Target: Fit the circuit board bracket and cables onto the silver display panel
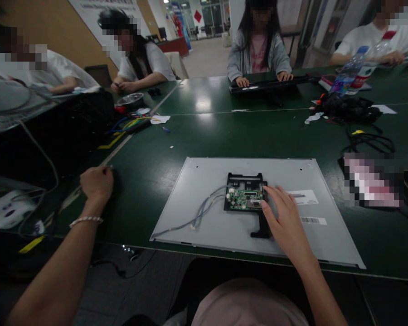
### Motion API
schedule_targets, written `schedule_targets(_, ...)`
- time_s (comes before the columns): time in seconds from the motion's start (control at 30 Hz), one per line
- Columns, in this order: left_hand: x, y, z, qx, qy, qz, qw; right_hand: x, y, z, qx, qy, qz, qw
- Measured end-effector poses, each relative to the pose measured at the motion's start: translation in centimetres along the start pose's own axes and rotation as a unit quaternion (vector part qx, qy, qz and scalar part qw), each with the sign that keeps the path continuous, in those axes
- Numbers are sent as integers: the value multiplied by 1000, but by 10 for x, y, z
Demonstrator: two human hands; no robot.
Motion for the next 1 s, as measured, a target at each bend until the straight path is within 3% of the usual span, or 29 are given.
schedule_targets(0.13, -3, -18, -6, -38, -57, 4, 998, -2, 0, 0, -1, -1, -2, 1000)
schedule_targets(0.37, 0, -42, -27, -18, -43, 21, 999, -4, -1, 0, -7, 4, -5, 1000)
schedule_targets(0.57, -15, -66, -32, 59, -50, 45, 996, -4, -1, -2, -1, 5, -9, 1000)
schedule_targets(0.67, -24, -100, -40, 169, -67, 27, 983, -3, -2, -3, 1, 8, -11, 1000)
schedule_targets(0.8, -47, -167, -64, 306, -114, -25, 945, -1, -3, -2, 5, 13, -12, 1000)
schedule_targets(0.9, -68, -221, -92, 439, -118, -64, 888, 0, -2, -3, 7, 16, -15, 1000)
schedule_targets(1.0, -82, -267, -117, 528, -121, -95, 835, -1, -2, -4, 6, 14, -17, 1000)
Point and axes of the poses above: each hand's wrist, its own z-axis towards the middle knuckle, its own x-axis out of the palm, y = z × x, the point moved 2 cm from there along z, towards the middle knuckle, and after that the axes turned 14 degrees about z, right-handed, at the moved point
